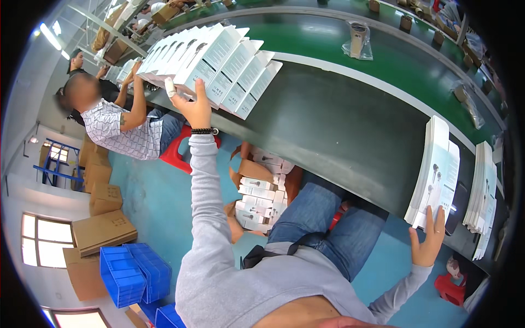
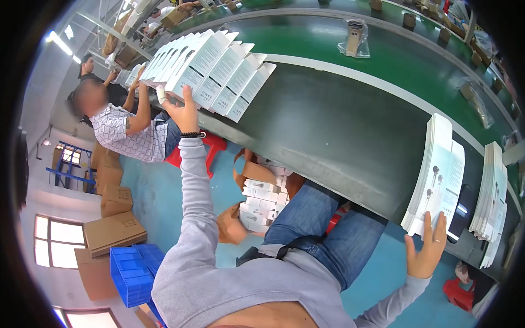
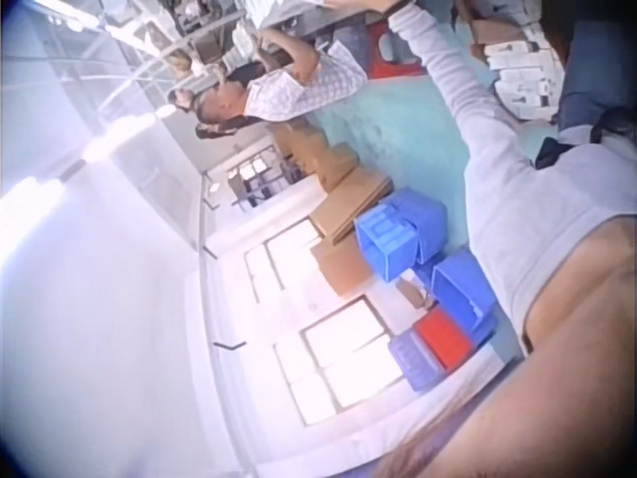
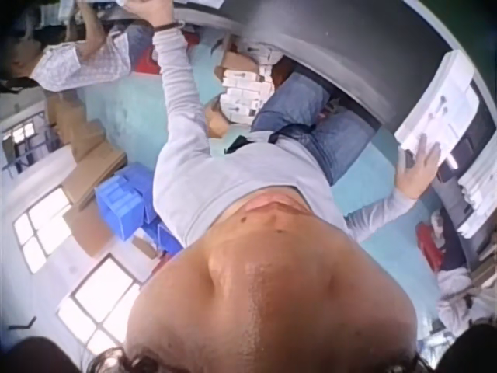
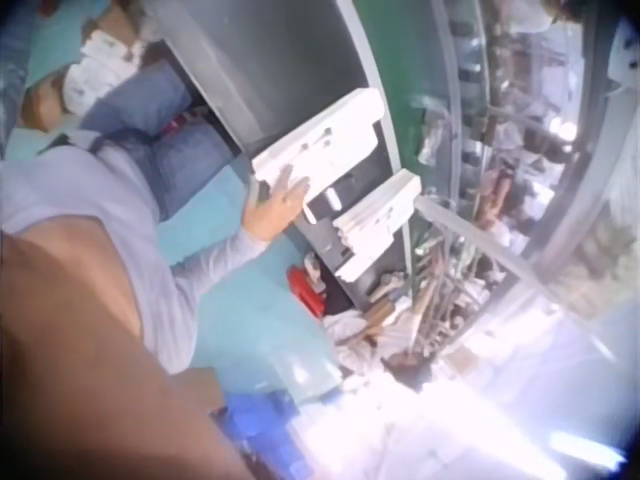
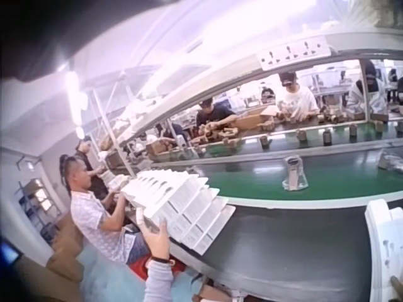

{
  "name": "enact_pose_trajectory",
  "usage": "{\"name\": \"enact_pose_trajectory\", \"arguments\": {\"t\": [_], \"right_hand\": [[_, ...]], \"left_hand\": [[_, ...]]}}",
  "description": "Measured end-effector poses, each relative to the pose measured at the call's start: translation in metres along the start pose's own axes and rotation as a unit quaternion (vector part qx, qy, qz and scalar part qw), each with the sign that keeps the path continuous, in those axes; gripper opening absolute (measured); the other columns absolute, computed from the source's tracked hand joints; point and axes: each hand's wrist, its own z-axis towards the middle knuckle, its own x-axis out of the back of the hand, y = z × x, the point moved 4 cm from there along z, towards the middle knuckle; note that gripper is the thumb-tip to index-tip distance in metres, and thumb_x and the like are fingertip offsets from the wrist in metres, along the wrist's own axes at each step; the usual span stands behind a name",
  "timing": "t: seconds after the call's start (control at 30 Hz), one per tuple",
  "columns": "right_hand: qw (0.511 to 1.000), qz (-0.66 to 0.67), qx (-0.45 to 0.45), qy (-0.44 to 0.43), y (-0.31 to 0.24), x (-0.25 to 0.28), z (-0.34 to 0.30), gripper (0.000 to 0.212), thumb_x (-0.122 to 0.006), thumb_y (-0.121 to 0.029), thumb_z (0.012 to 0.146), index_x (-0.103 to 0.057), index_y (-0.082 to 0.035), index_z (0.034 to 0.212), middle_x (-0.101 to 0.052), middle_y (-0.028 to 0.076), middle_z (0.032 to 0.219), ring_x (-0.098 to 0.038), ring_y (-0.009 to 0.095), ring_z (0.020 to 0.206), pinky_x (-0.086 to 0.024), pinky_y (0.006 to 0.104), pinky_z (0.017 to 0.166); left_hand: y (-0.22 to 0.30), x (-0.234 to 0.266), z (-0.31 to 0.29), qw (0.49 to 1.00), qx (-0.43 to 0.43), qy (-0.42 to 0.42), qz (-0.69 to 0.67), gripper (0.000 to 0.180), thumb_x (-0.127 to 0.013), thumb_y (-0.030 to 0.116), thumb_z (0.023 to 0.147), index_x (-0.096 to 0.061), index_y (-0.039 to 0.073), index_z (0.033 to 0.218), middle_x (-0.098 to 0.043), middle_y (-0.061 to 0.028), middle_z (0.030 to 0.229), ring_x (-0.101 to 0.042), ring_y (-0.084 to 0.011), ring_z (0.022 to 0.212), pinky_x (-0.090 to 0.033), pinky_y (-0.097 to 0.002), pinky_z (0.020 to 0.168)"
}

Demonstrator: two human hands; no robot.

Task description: Folding cardboard boxes on an assembly line and stacking them for further processing.

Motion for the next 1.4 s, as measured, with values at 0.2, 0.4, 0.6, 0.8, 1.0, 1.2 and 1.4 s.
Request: {"name": "enact_pose_trajectory", "arguments": {"t": [0.2,0.4,0.6,0.8,1.0,1.2,1.4], "right_hand": [[0.999,0.012,0.034,-0.01,0.007,0.004,-0.01,0.045,-0.062,-0.002,0.071,-0.054,-0.004,0.115,-0.046,0.02,0.123,-0.044,0.035,0.112,-0.033,0.0413,0.094],[0.88,-0.076,0.0,0.468,0.031,0.044,-0.052,0.019,-0.048,-0.006,0.088,-0.058,0.009,0.093,-0.06,0.019,0.097,-0.059,0.028,0.087,-0.05,0.0327,0.071],[0.854,0.108,-0.136,0.49,-0.019,0.04,-0.026,0.026,-0.057,-0.017,0.084,-0.056,0.008,0.089,-0.06,0.015,0.085,-0.058,0.024,0.078,-0.048,0.0338,0.07],[0.684,0.717,-0.102,0.087,-0.083,-0.046,-0.011,0.022,-0.057,-0.014,0.084,-0.053,0.005,0.093,-0.057,0.005,0.078,-0.051,0.01,0.068,-0.041,0.0212,0.061],[0.841,0.534,-0.067,0.059,-0.09,-0.033,-0.002,0.016,-0.054,-0.007,0.085,-0.056,0.006,0.094,-0.06,0.007,0.073,-0.056,0.009,0.069,-0.042,0.0186,0.061],[0.811,0.583,-0.01,0.05,-0.077,-0.053,0.0,0.046,-0.049,-0.038,0.089,-0.049,0.003,0.111,-0.059,0.009,0.085,-0.059,0.016,0.072,-0.046,0.0241,0.064],[0.782,0.601,-0.109,0.129,-0.128,-0.108,-0.021,0.056,-0.044,-0.043,0.09,-0.048,0.008,0.112,-0.058,0.019,0.105,-0.059,0.026,0.096,-0.047,0.034,0.075]], "left_hand": [[0.011,0.005,-0.011,0.997,-0.001,0.034,0.075,0.082,-0.07,0.022,0.074,-0.02,0.001,0.135,-0.018,-0.0198,0.132,-0.022,-0.0327,0.125,-0.023,-0.0431,0.101],[0.117,-0.003,-0.048,0.971,-0.21,-0.083,0.082,0.089,-0.079,0.027,0.062,-0.028,0.003,0.132,-0.022,-0.0213,0.133,-0.025,-0.037,0.124,-0.022,-0.0458,0.101],[0.209,-0.035,-0.129,0.874,-0.336,-0.324,-0.133,0.043,-0.072,0.041,0.065,-0.06,0.036,0.106,-0.03,-0.0127,0.138,-0.018,-0.038,0.131,-0.005,-0.0609,0.102],[0.248,-0.055,-0.17,0.698,-0.339,-0.622,-0.102,0.087,-0.078,0.039,0.046,-0.042,0.037,0.125,-0.023,-0.0169,0.141,-0.027,-0.0367,0.127,-0.019,-0.0696,0.089],[0.239,-0.05,-0.185,0.692,-0.311,-0.634,-0.15,0.077,-0.076,0.033,0.054,-0.047,0.024,0.125,-0.038,-0.0177,0.13,-0.046,-0.035,0.112,-0.037,-0.0512,0.089],[0.217,-0.054,-0.189,0.741,-0.133,-0.643,-0.139,0.063,-0.072,0.028,0.071,-0.046,0.006,0.124,-0.062,-0.0163,0.093,-0.062,-0.0293,0.08,-0.05,-0.0317,0.065],[0.212,-0.069,-0.233,0.791,0.164,-0.543,-0.23,0.07,-0.079,0.025,0.064,-0.045,-0.001,0.12,-0.061,-0.0151,0.1,-0.06,-0.0205,0.092,-0.046,-0.0311,0.079]]}}
